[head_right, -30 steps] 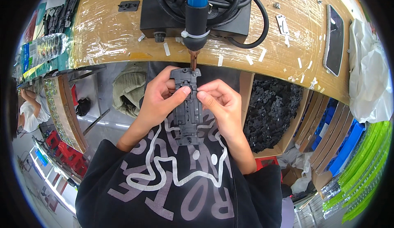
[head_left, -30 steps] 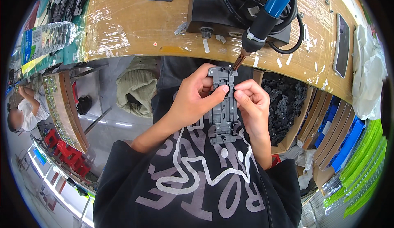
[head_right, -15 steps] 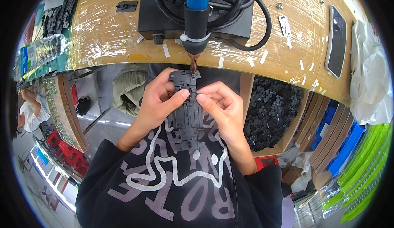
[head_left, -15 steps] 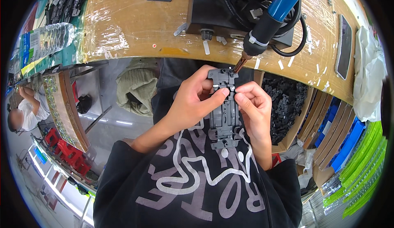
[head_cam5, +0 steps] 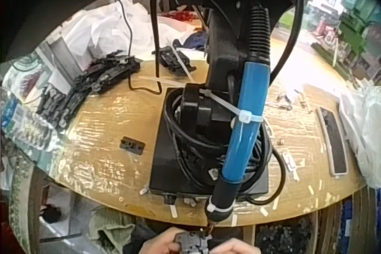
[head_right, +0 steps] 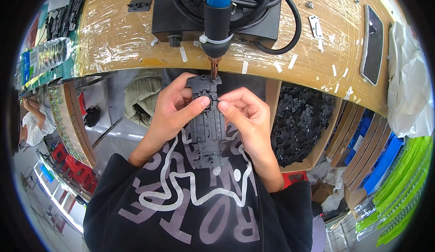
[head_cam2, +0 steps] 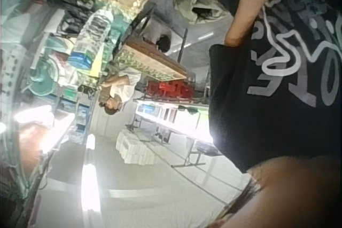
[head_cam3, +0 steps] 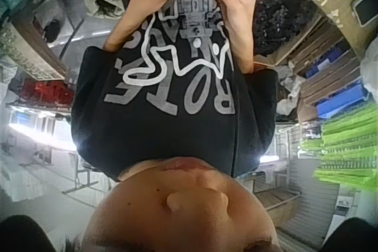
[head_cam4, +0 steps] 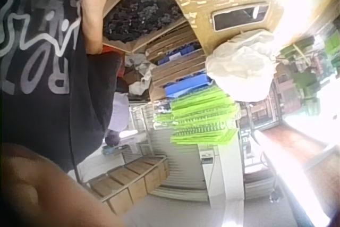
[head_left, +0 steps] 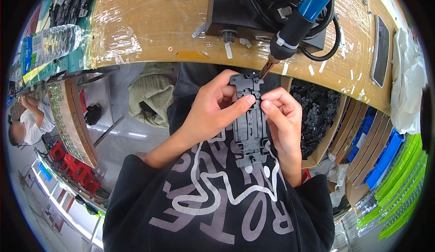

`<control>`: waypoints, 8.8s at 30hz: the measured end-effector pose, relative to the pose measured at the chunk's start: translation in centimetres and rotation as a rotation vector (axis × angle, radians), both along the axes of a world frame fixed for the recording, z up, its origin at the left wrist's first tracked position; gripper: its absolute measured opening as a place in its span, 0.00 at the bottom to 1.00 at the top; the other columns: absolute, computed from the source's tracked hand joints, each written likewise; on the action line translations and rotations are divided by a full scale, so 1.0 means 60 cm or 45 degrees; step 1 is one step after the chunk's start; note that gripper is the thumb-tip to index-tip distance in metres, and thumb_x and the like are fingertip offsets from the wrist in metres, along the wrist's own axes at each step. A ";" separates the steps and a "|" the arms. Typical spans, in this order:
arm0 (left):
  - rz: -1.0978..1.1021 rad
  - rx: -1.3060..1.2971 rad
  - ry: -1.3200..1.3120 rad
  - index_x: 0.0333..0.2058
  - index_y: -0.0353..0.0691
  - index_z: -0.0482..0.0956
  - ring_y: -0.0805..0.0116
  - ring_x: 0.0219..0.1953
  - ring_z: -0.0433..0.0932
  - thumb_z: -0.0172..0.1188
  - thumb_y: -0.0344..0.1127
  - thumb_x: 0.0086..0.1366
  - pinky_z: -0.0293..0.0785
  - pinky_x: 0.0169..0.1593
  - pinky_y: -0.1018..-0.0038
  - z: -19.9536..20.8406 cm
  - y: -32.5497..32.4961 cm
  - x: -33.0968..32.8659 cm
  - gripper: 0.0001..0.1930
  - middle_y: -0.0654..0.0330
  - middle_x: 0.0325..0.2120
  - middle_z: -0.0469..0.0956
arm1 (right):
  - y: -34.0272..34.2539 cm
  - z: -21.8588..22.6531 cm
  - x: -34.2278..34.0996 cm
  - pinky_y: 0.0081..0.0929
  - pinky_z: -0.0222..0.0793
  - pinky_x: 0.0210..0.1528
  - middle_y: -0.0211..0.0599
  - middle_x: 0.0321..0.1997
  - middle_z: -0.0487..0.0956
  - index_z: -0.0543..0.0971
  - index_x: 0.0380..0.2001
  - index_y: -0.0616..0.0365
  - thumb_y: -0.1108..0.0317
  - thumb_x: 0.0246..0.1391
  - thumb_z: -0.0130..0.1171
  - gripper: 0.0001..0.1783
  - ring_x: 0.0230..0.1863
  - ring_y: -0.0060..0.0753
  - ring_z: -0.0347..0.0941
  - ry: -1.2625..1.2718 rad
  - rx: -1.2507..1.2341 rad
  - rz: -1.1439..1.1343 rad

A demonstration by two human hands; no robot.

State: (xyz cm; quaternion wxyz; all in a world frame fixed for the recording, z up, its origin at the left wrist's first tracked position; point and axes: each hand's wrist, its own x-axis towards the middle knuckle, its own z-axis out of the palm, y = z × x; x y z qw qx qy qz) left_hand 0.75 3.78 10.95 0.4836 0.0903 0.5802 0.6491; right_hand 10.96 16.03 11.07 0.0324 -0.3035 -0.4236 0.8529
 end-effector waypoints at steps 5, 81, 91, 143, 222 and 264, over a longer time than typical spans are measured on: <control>-0.005 -0.001 0.007 0.41 0.34 0.63 0.86 0.21 0.64 0.53 0.29 0.54 0.59 0.24 0.88 0.001 0.000 0.000 0.16 0.68 0.18 0.69 | -0.001 -0.005 0.002 0.09 0.60 0.22 0.31 0.22 0.74 0.71 0.27 0.65 0.73 0.47 0.53 0.06 0.22 0.13 0.66 0.003 0.003 0.004; 0.433 -0.224 1.545 0.45 0.36 0.68 0.75 0.43 0.66 0.50 0.36 0.58 0.56 0.50 0.81 0.043 -0.026 -0.409 0.17 0.60 0.40 0.70 | 0.341 0.081 0.078 0.21 0.64 0.39 0.37 0.32 0.75 0.72 0.34 0.65 0.75 0.45 0.50 0.10 0.35 0.25 0.70 -0.409 1.847 -0.625; 0.914 0.649 0.685 0.39 0.28 0.65 0.61 0.43 0.67 0.46 0.32 0.59 0.59 0.54 0.64 0.071 -0.061 -0.406 0.13 0.51 0.39 0.69 | 0.287 0.084 0.052 0.20 0.65 0.36 0.35 0.31 0.74 0.72 0.34 0.65 0.74 0.45 0.51 0.10 0.33 0.23 0.70 -0.359 1.745 -0.452; -0.092 0.544 -0.089 0.53 0.32 0.50 0.69 0.21 0.69 0.39 0.62 0.55 0.67 0.24 0.78 0.030 -0.070 -0.046 0.39 0.48 0.29 0.69 | 0.648 0.054 -0.092 0.33 0.60 0.43 0.38 0.30 0.74 0.73 0.28 0.58 0.74 0.39 0.47 0.10 0.39 0.36 0.67 -1.231 3.436 0.438; -0.541 0.471 -0.582 0.51 0.34 0.53 0.78 0.18 0.67 0.31 0.47 0.63 0.66 0.19 0.86 0.050 -0.030 0.008 0.25 0.53 0.27 0.70 | 0.125 0.116 -0.004 0.19 0.68 0.31 0.39 0.27 0.75 0.76 0.23 0.67 0.86 0.34 0.55 0.08 0.28 0.26 0.71 0.357 1.239 0.099; -0.743 0.566 -0.462 0.43 0.33 0.61 0.76 0.29 0.69 0.49 0.47 0.57 0.65 0.30 0.80 0.011 -0.016 0.024 0.23 0.63 0.28 0.71 | 0.067 0.048 0.036 0.38 0.58 0.45 0.34 0.28 0.75 0.77 0.24 0.59 0.70 0.38 0.57 0.06 0.30 0.29 0.69 0.696 1.013 0.387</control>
